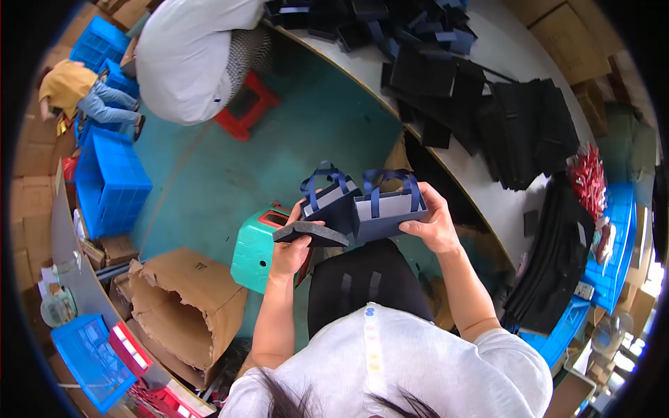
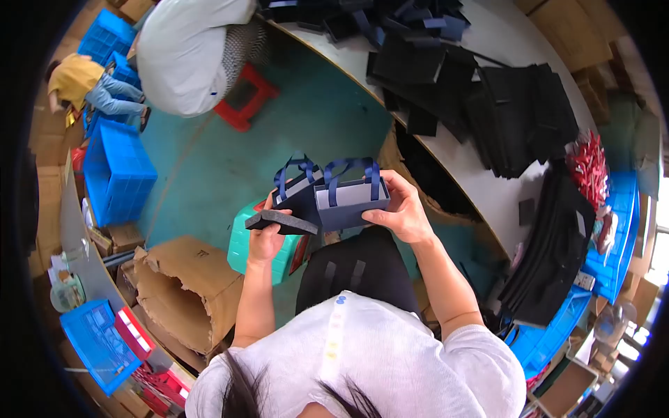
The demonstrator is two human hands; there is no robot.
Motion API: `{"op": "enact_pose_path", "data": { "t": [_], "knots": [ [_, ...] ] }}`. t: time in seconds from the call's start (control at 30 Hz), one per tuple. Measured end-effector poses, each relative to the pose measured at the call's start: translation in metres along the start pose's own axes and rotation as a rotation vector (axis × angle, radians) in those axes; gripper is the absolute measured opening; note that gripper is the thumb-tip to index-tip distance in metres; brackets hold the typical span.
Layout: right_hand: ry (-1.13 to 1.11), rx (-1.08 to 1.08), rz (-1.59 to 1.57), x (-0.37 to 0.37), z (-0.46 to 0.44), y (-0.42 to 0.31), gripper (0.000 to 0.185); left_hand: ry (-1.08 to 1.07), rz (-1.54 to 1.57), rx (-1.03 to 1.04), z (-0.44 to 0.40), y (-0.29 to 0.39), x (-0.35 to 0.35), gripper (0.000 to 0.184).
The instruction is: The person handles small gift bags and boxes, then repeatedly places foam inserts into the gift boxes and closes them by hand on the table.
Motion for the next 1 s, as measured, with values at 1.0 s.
{"op": "enact_pose_path", "data": {
  "t": [1.0],
  "knots": [
    [-0.564,-0.420,-0.191,0.002,-0.012,-0.096,0.041,-0.341,-0.706,0.589,-0.035,0.104,0.183,0.024]
  ]
}}
Point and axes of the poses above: each hand's wrist, its own z-axis away from the middle knuckle, its own x-axis out of the palm, y = z × x, the point moved 6 cm from there along -z, towards the middle knuckle, and after that the axes turned 8 degrees about -y, right-handed, at the moved point
